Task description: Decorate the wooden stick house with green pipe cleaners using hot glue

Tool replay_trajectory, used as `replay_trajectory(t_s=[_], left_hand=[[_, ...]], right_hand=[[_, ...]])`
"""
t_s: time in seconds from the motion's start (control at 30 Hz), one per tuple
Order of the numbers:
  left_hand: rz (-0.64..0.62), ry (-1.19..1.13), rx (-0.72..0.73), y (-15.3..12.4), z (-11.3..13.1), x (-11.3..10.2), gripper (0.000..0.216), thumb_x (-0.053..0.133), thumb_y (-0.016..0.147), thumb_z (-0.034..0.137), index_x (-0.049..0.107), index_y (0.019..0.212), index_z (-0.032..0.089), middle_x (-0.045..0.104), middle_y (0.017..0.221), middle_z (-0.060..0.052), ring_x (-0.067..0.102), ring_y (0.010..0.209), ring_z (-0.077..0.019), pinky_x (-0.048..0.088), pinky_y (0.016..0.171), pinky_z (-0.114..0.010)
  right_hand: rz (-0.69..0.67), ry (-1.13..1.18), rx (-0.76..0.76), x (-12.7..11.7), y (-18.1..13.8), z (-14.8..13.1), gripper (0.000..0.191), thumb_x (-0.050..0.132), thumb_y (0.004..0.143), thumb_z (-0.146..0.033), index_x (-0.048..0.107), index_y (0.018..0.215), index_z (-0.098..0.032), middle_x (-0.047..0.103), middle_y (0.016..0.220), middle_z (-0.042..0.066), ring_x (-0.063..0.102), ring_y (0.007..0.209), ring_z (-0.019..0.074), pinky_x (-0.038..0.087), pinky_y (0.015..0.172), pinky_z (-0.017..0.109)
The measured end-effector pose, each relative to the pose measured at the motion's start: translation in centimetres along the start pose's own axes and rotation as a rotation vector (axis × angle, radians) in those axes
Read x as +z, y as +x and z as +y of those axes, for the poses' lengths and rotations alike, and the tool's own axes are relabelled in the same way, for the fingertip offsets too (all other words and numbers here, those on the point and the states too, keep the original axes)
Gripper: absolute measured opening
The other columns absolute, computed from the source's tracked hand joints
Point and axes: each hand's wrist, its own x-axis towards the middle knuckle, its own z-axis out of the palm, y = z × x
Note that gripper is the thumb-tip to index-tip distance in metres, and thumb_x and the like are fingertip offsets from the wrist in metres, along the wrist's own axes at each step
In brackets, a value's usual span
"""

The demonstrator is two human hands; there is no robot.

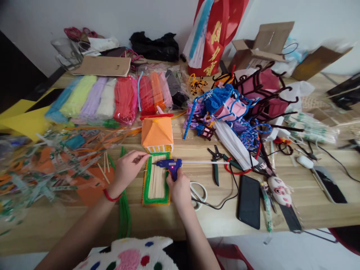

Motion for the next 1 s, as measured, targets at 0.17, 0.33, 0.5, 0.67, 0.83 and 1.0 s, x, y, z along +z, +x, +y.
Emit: replay_trajectory(t_s=[0.17, 0.33, 0.5, 0.67, 0.83, 1.0], left_hand=[[0.003, 0.001, -0.005, -0.2, 0.0, 0.0, 0.017, 0.061, 0.083, 0.034, 0.065, 0.078, 0.019, 0.066, 0.071, 0.0, 0.058, 0.058, -0.0107, 0.044, 0.06, -0.023], [-0.019, -0.029, -0.022, -0.4, 0.0, 0.0, 0.018, 0.06, 0.084, 0.035, 0.065, 0.078, 0.019, 0.067, 0.072, 0.0, 0.059, 0.059, -0.0109, 0.045, 0.061, -0.023], [-0.044, -0.058, -0.047, -1.3, 0.4, -0.1, 0.016, 0.06, 0.084, 0.034, 0.063, 0.078, 0.02, 0.067, 0.075, 0.0, 0.058, 0.059, -0.0107, 0.045, 0.06, -0.023], [-0.1, -0.057, -0.033, -2.7, 0.8, 0.2, 0.015, 0.06, 0.083, 0.033, 0.062, 0.075, 0.021, 0.067, 0.075, 0.0, 0.062, 0.068, -0.0133, 0.047, 0.066, -0.025], [-0.117, 0.053, 0.055, -3.6, 1.2, 0.6, 0.013, 0.059, 0.085, 0.029, 0.065, 0.076, 0.022, 0.066, 0.079, -0.001, 0.062, 0.078, -0.0157, 0.047, 0.073, -0.027], [-0.138, 0.154, 0.1, -4.2, 1.1, 0.8, 0.013, 0.057, 0.086, 0.027, 0.067, 0.08, 0.022, 0.066, 0.081, -0.002, 0.061, 0.079, -0.0167, 0.046, 0.072, -0.028]], right_hand=[[0.008, -0.003, -0.009, 0.0, -0.1, 0.1, 0.014, 0.054, 0.081, -0.031, 0.057, 0.082, -0.017, 0.062, 0.062, 0.004, 0.056, 0.054, 0.0164, 0.03, 0.05, 0.022], [0.04, -0.059, -0.039, 0.2, -0.5, -0.1, 0.017, 0.052, 0.083, -0.032, 0.058, 0.085, -0.017, 0.063, 0.064, 0.005, 0.056, 0.055, 0.0174, 0.03, 0.05, 0.023], [0.107, -0.016, -0.062, -0.5, -1.0, -0.3, 0.02, 0.051, 0.082, -0.036, 0.059, 0.087, -0.018, 0.061, 0.064, 0.003, 0.054, 0.054, 0.017, 0.033, 0.052, 0.025], [0.313, 0.01, 0.079, -1.8, 0.1, 1.7, 0.024, 0.055, 0.076, -0.044, 0.053, 0.072, -0.02, 0.053, 0.066, 0.002, 0.05, 0.061, 0.0185, 0.037, 0.057, 0.028], [0.472, -0.099, 0.13, -1.6, 2.0, 4.1, 0.026, 0.057, 0.073, -0.041, 0.052, 0.082, -0.017, 0.052, 0.078, 0.009, 0.051, 0.076, 0.0259, 0.041, 0.07, 0.037], [0.501, -0.187, 0.208, -0.6, 2.6, 4.9, 0.044, 0.062, 0.071, -0.042, 0.05, 0.097, -0.01, 0.053, 0.091, 0.018, 0.05, 0.09, 0.0336, 0.041, 0.076, 0.043]])
